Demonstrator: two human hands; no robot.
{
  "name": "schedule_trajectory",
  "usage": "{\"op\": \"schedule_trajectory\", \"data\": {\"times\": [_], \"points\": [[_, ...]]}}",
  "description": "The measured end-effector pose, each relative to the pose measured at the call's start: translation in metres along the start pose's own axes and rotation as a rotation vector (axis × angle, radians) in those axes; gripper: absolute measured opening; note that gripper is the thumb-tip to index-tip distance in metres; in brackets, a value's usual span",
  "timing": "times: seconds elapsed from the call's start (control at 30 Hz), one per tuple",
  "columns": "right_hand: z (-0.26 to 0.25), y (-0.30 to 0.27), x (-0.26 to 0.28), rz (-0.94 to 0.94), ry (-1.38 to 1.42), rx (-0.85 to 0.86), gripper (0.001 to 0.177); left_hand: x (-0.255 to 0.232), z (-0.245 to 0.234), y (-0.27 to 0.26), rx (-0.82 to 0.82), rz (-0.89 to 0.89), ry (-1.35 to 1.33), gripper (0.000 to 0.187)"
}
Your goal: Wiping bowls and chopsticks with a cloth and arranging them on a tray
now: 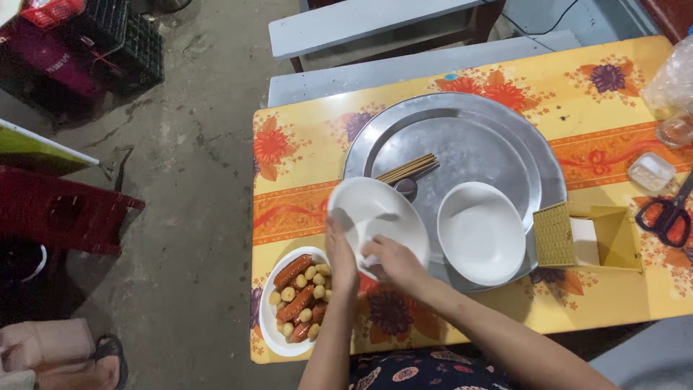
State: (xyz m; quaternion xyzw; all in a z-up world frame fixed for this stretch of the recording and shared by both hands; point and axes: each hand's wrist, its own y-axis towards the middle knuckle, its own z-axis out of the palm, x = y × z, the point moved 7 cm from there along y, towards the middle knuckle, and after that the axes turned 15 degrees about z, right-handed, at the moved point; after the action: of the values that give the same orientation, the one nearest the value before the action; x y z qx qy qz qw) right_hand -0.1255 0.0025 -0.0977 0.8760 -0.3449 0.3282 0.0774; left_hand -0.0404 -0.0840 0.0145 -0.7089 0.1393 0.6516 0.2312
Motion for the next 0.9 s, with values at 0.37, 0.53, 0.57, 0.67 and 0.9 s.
{"op": "schedule_trajectory", "data": {"times": [0.37, 0.53, 0.57, 0.67, 0.9], "points": [[-0.155, 0.057, -0.065, 0.202, 0.211, -0.447, 0.030, 0.039, 0.073, 0.041, 0.119, 0.003, -0.037, 0.077], [-0.218, -0.002, -0.191, 0.429, 0.789, -0.605, 0.030, 0.075, 0.178, 0.076, 0.128, -0.164, -0.263, 0.076], [-0.220, -0.020, -0.218, 0.541, 0.979, -0.590, 0.028, 0.087, 0.200, 0.077, 0.120, -0.201, -0.401, 0.074], [-0.269, -0.062, -0.207, 0.523, 1.148, -0.613, 0.023, 0.025, 0.251, 0.039, 0.123, -0.191, -0.304, 0.071], [-0.271, -0.070, -0.340, 0.517, 1.345, -0.497, 0.036, 0.235, 0.347, 0.131, -0.041, -0.209, -0.332, 0.073]]}}
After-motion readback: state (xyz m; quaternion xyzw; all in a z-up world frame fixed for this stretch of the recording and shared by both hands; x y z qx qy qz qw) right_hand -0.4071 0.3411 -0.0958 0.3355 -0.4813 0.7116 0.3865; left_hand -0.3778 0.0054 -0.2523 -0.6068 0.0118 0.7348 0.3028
